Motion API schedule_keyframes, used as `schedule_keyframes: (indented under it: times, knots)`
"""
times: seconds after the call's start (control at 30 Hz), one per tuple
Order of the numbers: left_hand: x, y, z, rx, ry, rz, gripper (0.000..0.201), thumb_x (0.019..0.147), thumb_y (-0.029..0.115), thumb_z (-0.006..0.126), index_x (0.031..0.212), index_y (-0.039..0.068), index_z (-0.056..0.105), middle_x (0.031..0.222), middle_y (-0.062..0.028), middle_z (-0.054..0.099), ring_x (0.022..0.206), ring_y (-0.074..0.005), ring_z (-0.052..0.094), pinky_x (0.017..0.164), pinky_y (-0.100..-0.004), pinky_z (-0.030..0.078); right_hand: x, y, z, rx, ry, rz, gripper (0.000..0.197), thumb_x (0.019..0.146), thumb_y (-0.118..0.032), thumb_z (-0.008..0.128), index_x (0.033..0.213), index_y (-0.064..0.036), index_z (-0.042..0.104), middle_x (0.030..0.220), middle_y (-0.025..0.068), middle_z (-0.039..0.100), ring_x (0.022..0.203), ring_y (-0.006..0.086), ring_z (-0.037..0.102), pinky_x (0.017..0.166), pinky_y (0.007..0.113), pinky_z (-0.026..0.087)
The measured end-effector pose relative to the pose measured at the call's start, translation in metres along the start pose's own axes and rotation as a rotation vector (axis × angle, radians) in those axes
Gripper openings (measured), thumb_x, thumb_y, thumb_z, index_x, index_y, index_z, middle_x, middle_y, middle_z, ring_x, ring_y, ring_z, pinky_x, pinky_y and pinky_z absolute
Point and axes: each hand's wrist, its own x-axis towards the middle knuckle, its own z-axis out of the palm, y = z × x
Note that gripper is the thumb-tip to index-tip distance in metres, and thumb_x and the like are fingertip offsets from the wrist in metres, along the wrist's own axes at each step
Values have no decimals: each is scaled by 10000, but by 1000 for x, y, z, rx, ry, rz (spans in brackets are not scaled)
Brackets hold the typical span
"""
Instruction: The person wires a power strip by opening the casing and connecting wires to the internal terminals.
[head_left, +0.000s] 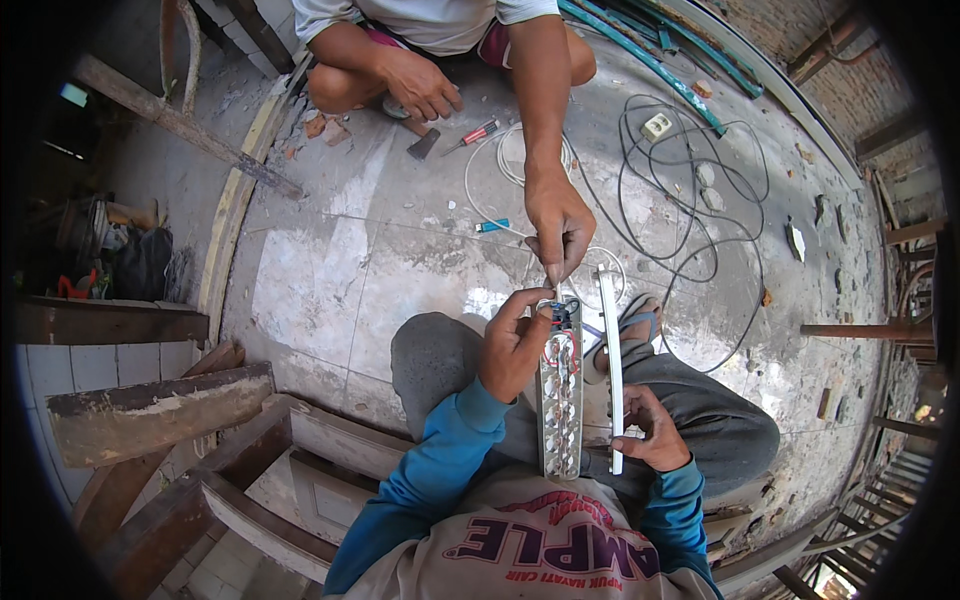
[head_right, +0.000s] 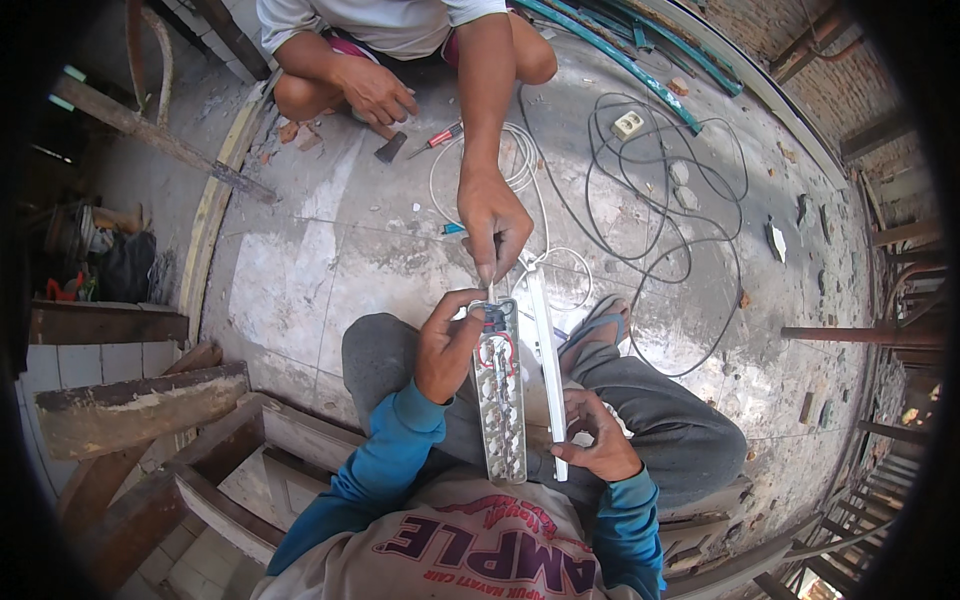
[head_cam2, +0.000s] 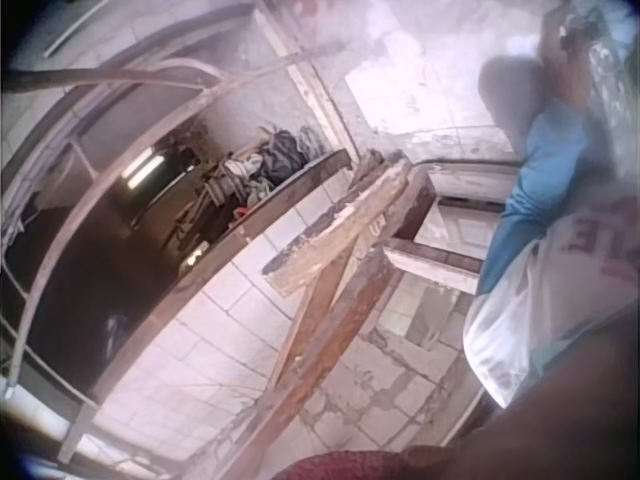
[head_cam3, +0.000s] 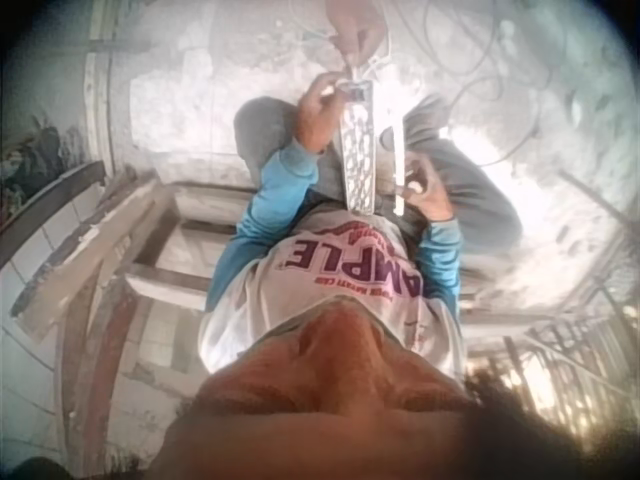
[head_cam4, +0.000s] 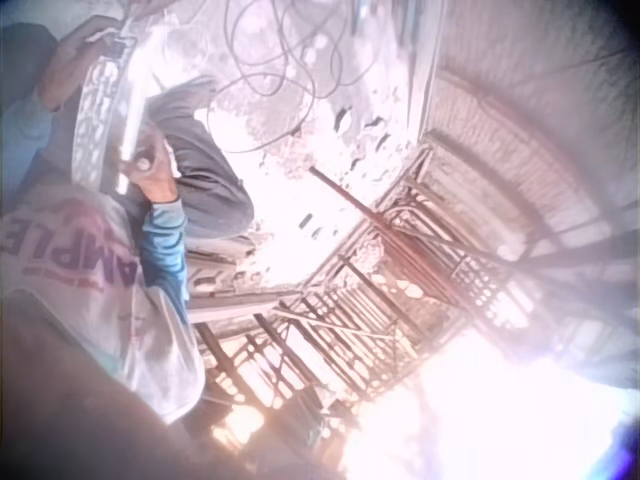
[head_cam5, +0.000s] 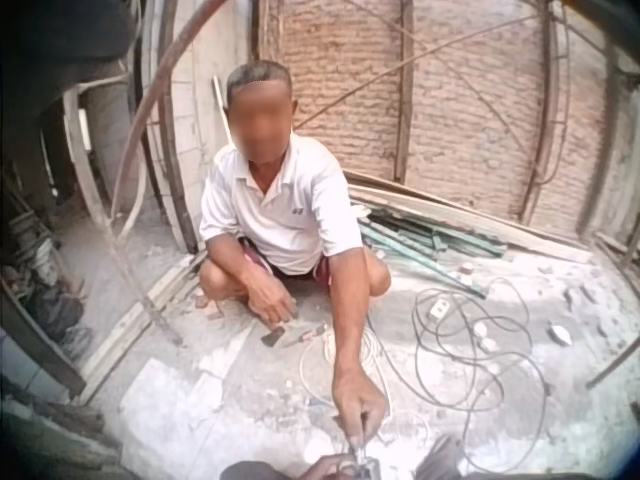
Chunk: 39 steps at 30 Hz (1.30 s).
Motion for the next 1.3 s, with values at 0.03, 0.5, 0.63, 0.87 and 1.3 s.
schedule_keyframes:
  times: [0.03,0.5,0.63,0.87,1.3]
  knots:
    - [0,0,0,1,4,5,246,1005,160,569,1199,11,586,808,20,568,660,-22,473,568,-212,377,1,0,3,14,15,-18,700,738,-169,864,1310,-56,477,1045,26,575,970,150,571,883,325,461]
    - [17,9,-1,-232,-39,-129,103,937,79,653,1017,24,617,956,-21,628,876,-69,583,773,-228,475,11,6,18,-43,-8,-77,687,757,-90,815,1342,-59,457,1062,44,609,963,149,585,821,304,467]
    - [23,-3,-10,-266,-45,-215,83,934,76,659,995,40,616,951,-20,647,869,-68,601,768,-227,489,11,6,19,-58,-27,-84,691,763,-99,812,1352,-59,452,1067,45,612,960,148,583,813,300,463]
    - [25,-7,-5,-267,-53,-164,82,940,77,660,1002,50,613,947,-11,657,883,-64,597,771,-230,487,10,3,20,-32,-54,-82,674,782,-120,804,1353,-57,453,1086,49,613,954,150,581,815,302,460]
    - [20,0,-6,-298,-85,-169,170,945,124,625,1095,51,595,959,7,608,836,-46,562,702,-205,453,14,35,19,204,149,-101,614,798,-153,802,1309,-39,481,1048,49,608,907,124,568,788,292,476]
